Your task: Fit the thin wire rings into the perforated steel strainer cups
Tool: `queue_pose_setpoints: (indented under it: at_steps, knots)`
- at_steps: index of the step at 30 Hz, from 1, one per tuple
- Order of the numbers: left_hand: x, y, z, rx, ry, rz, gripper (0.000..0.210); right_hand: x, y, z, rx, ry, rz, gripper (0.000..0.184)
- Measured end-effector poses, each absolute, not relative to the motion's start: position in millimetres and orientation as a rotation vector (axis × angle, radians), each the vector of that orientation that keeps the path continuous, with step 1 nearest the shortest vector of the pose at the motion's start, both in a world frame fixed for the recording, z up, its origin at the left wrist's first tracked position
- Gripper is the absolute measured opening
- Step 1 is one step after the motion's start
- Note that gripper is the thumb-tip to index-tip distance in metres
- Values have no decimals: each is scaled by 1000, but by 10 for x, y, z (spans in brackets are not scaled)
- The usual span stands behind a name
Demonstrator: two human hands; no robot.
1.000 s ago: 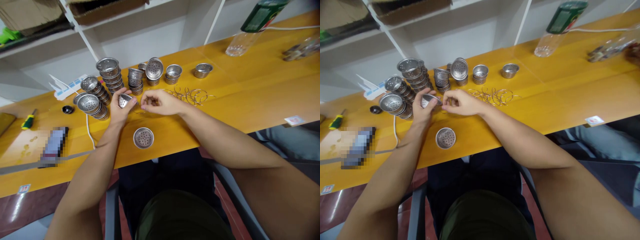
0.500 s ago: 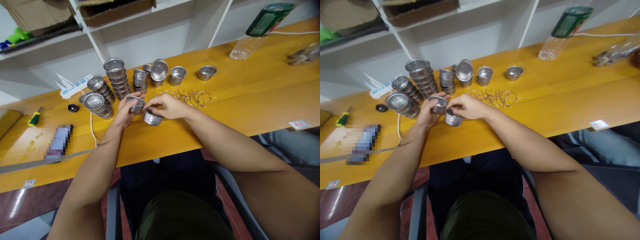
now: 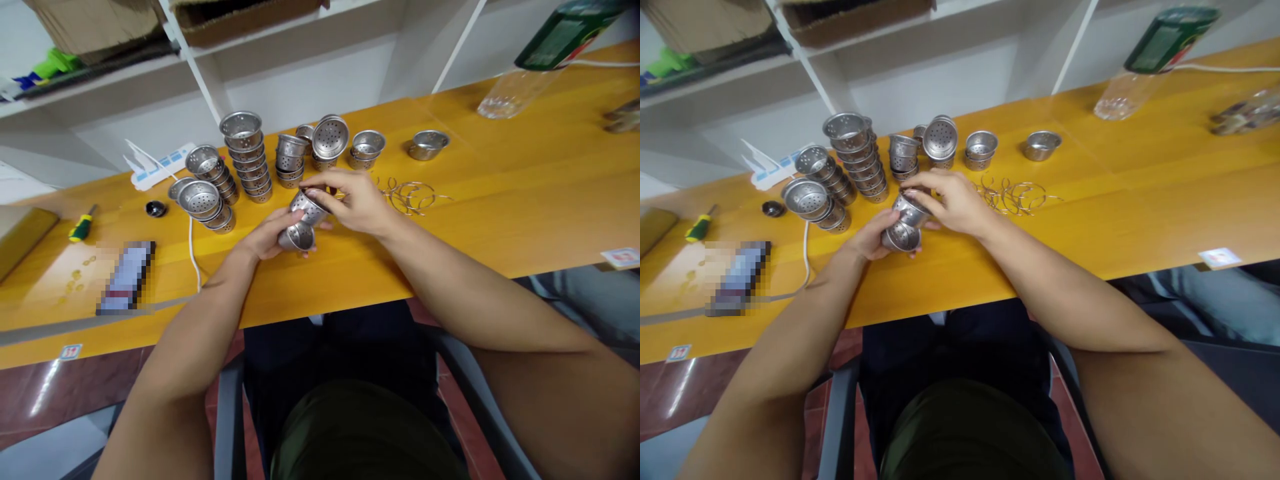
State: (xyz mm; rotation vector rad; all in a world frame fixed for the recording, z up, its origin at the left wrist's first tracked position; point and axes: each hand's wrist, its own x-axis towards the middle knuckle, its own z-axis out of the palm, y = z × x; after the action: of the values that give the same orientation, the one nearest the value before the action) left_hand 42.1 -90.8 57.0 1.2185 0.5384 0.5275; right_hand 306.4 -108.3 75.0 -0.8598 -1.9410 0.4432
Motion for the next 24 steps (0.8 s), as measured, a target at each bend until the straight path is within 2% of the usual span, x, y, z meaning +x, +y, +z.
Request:
queue_pose_setpoints:
  at_steps: [6, 12, 18, 24]
  knots:
    - [535, -911, 536, 1203, 579, 743, 82, 3015, -1101, 768, -761, -1913, 465, 43]
    - [489, -801, 555, 1264, 737, 956, 79, 3171, -972, 744, -757, -1924, 523, 37]
    - [489, -807, 562, 1274, 760, 949, 74, 3225, -905, 767, -743, -2026, 852, 65]
    - [451, -758, 540, 1308, 763, 977, 77, 3098, -959, 765, -733, -1958, 988, 80]
